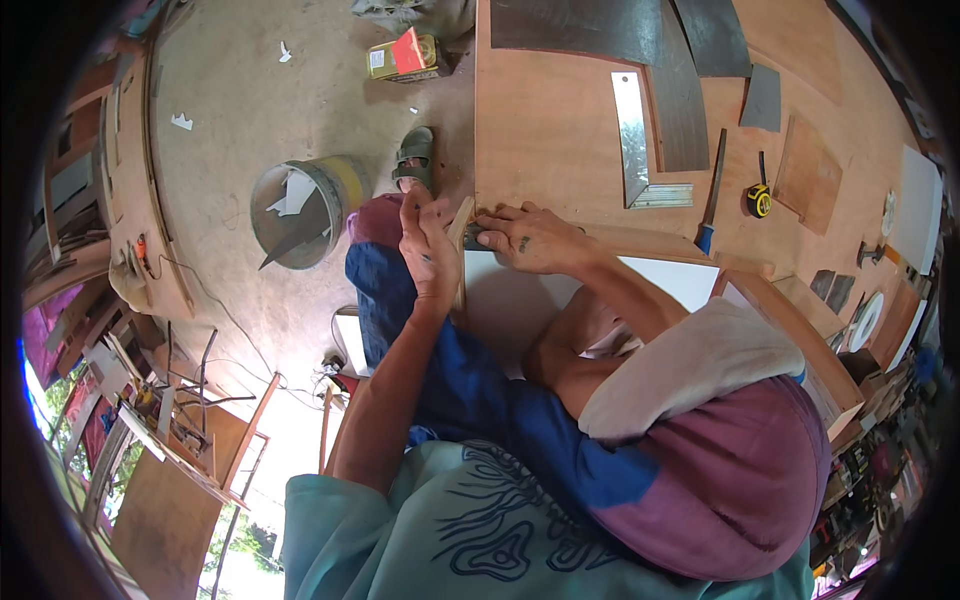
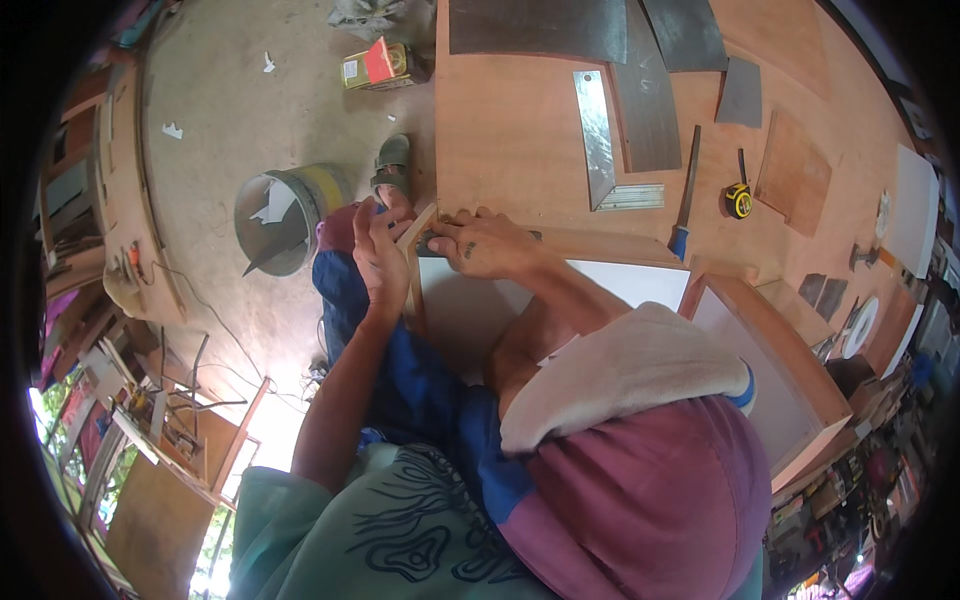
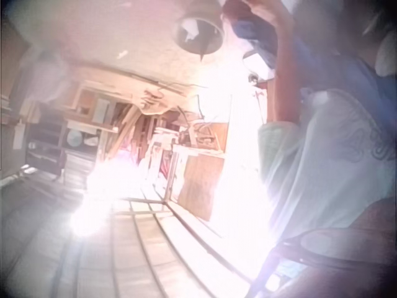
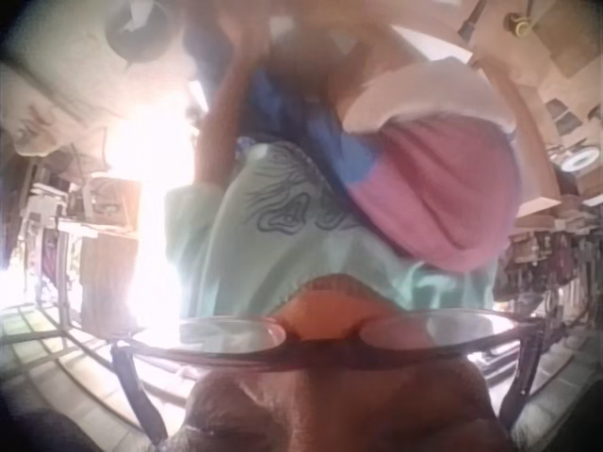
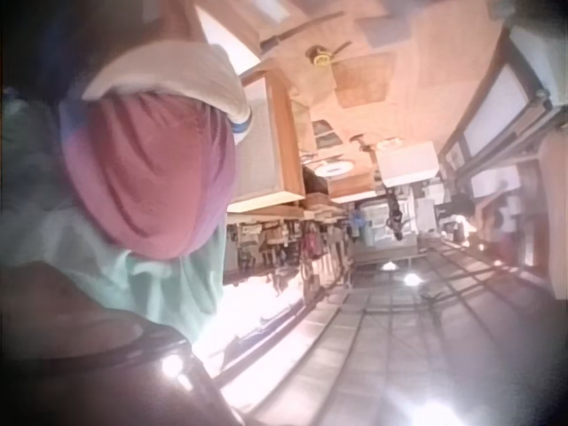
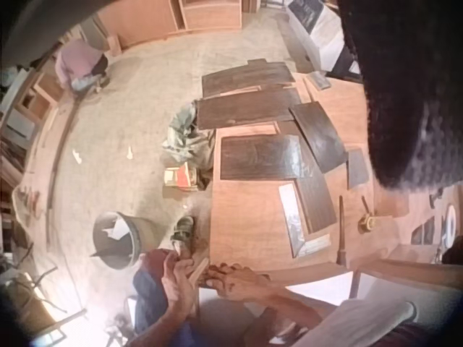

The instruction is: The person sands a small wooden cabinet with sandpaper and then applies a liquid finish using a red cloth. The person handles the cabinet, sandpaper, and a container of finish while working at a cluttered workbench.

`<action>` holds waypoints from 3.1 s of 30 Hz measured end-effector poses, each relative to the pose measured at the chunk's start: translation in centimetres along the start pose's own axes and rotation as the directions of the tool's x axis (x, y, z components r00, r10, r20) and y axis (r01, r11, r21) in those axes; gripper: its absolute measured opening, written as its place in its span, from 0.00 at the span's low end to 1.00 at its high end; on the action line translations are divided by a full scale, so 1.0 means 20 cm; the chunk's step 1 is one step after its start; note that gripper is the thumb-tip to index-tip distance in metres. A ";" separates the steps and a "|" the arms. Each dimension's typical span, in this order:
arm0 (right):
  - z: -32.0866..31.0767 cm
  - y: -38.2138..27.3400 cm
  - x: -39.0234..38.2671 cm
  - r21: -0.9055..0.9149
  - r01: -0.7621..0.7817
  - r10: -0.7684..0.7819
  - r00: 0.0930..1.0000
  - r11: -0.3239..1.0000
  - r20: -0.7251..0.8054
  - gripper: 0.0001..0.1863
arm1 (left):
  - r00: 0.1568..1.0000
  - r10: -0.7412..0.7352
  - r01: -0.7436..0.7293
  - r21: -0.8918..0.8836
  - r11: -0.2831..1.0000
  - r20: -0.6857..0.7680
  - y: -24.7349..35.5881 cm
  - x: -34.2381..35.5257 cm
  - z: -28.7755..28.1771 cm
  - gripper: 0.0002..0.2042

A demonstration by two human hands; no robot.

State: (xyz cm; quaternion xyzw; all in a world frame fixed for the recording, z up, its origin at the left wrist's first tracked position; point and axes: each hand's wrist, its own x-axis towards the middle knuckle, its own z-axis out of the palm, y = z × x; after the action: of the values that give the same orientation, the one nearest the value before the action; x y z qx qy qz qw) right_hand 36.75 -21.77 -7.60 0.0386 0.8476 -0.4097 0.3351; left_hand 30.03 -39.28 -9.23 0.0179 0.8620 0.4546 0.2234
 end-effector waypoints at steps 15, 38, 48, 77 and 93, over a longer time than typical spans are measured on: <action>-0.09 0.24 -0.27 -0.120 0.305 -0.321 0.933 0.945 -0.162 0.21 | 0.997 0.066 -0.067 -0.035 0.997 -0.027 0.04 0.02 -0.01 0.19; -0.29 0.73 -0.92 -0.073 -0.248 0.244 0.968 0.966 -0.059 0.21 | 1.000 0.014 -0.010 -0.231 0.973 0.016 0.00 0.03 0.01 0.20; -0.06 0.09 -0.03 0.041 0.164 -0.163 0.986 0.986 -0.019 0.20 | 0.994 0.090 -0.085 0.083 0.993 -0.066 0.05 0.02 0.03 0.18; -0.15 0.59 -0.67 -0.171 0.101 -0.126 0.982 0.980 -0.141 0.17 | 0.990 0.131 -0.137 0.203 0.969 0.042 0.01 0.05 -0.05 0.23; -0.10 0.82 -0.81 -0.258 0.169 -0.231 0.945 0.951 -0.231 0.19 | 0.975 0.215 -0.222 0.221 0.950 0.058 0.03 0.06 -0.08 0.21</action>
State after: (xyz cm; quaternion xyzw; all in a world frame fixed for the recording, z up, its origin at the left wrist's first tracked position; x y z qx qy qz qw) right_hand 53.69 -6.12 -8.00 -0.0350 0.9258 -0.3303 0.1803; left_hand 28.16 -39.89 -8.33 0.1461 0.8970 0.3750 0.1826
